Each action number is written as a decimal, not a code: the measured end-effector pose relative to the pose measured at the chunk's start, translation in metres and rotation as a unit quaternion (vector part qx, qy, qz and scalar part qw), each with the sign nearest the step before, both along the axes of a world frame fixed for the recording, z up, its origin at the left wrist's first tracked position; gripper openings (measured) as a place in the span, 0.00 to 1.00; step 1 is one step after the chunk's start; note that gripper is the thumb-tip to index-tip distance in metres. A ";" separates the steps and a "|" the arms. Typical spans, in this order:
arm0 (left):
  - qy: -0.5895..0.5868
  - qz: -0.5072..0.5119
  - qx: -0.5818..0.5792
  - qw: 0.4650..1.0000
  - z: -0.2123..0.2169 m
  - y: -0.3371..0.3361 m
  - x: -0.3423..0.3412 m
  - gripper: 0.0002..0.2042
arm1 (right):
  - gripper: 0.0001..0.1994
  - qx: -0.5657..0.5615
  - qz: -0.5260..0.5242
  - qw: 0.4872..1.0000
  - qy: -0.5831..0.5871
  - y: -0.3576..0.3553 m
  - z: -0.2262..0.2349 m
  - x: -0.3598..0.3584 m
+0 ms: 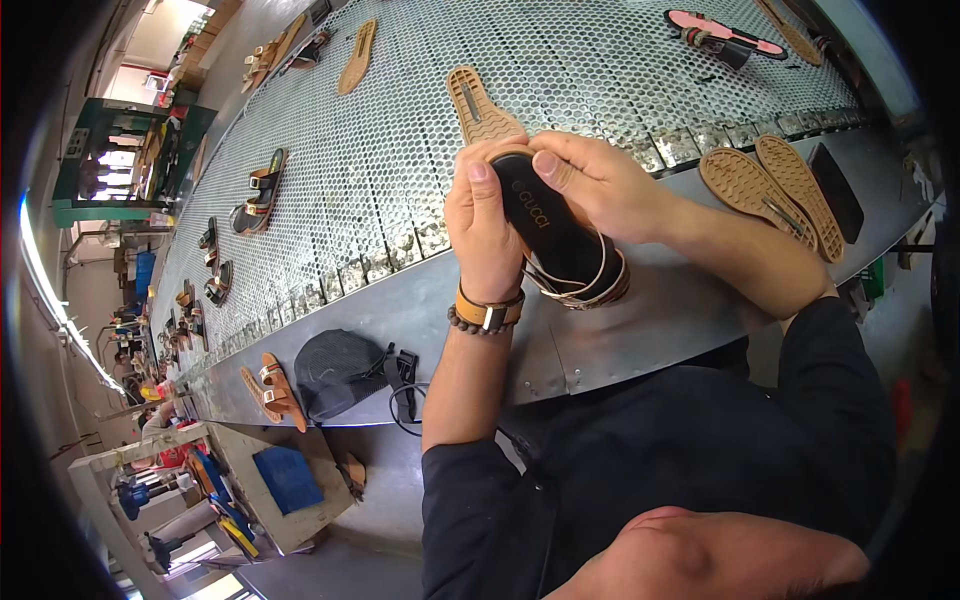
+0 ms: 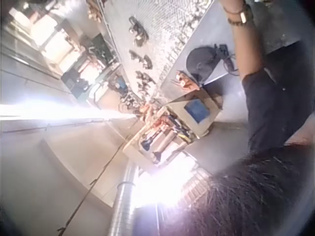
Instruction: The person assembles sandals by taking shoe soles and uppers from a conveyor belt and attaching the uppers to the soles by hand.
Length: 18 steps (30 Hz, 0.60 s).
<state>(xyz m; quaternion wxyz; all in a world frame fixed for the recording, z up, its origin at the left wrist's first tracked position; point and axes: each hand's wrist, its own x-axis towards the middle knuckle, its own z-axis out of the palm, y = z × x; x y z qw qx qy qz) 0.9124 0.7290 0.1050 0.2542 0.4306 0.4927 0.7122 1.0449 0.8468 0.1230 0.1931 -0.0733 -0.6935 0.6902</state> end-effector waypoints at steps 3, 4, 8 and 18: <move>0.091 0.062 0.009 0.994 -0.003 0.007 0.003 0.25 | 0.19 -0.068 -0.016 0.997 0.024 -0.002 -0.016 -0.006; 0.151 0.091 0.018 0.984 -0.005 0.009 0.005 0.24 | 0.20 -0.082 -0.031 0.995 0.047 -0.002 -0.018 -0.007; -0.034 -0.026 0.056 0.998 0.007 0.014 0.028 0.21 | 0.21 -0.034 -0.075 0.996 0.033 -0.002 -0.010 0.004; -0.269 0.030 0.011 0.963 -0.012 0.019 -0.012 0.20 | 0.30 -0.261 0.053 0.956 -0.123 0.013 -0.028 0.002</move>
